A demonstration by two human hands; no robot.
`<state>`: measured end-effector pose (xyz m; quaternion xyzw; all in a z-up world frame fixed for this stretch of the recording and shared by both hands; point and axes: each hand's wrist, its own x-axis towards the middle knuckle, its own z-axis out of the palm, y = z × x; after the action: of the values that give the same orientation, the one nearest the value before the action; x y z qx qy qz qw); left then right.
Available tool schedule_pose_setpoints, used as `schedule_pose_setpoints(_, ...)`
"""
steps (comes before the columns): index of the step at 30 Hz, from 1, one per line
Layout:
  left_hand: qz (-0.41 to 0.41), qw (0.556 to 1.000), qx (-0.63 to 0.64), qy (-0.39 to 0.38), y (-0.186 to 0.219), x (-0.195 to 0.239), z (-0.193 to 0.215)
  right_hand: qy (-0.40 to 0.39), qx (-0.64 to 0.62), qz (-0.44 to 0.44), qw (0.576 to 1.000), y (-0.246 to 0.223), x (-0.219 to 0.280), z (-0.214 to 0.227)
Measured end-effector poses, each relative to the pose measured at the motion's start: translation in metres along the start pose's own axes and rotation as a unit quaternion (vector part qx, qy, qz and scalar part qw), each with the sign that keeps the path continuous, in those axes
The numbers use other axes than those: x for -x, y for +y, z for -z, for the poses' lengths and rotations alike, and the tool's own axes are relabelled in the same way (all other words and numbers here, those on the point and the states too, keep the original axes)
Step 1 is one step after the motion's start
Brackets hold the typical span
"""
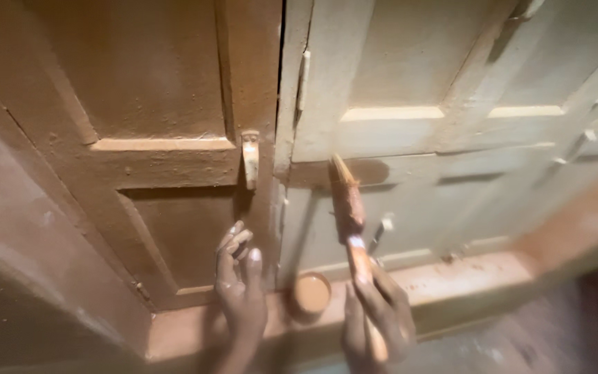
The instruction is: The person paints a wooden door with brown paint using a brush. They repeatedly dip the brush into a small paint can and apply paint to the door panels and frame.
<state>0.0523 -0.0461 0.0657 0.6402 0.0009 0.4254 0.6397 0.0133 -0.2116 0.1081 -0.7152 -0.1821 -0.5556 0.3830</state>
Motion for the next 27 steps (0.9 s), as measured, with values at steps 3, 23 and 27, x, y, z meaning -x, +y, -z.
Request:
schedule_pose_setpoints(3,-0.004,1.000,0.014,0.006,-0.005,0.000,0.000,-0.001,-0.037,0.017,0.999,0.007,0.010,-0.012)
schedule_pose_setpoints(23,0.034,0.999,0.018,-0.025,-0.002,0.000,0.001,-0.056,-0.066,0.022,0.996,0.010,0.034,-0.034)
schedule_pose_setpoints(27,0.026,0.999,0.026,-0.031,0.006,-0.010,0.000,-0.081,-0.059,0.003,0.995,0.013,0.057,-0.042)
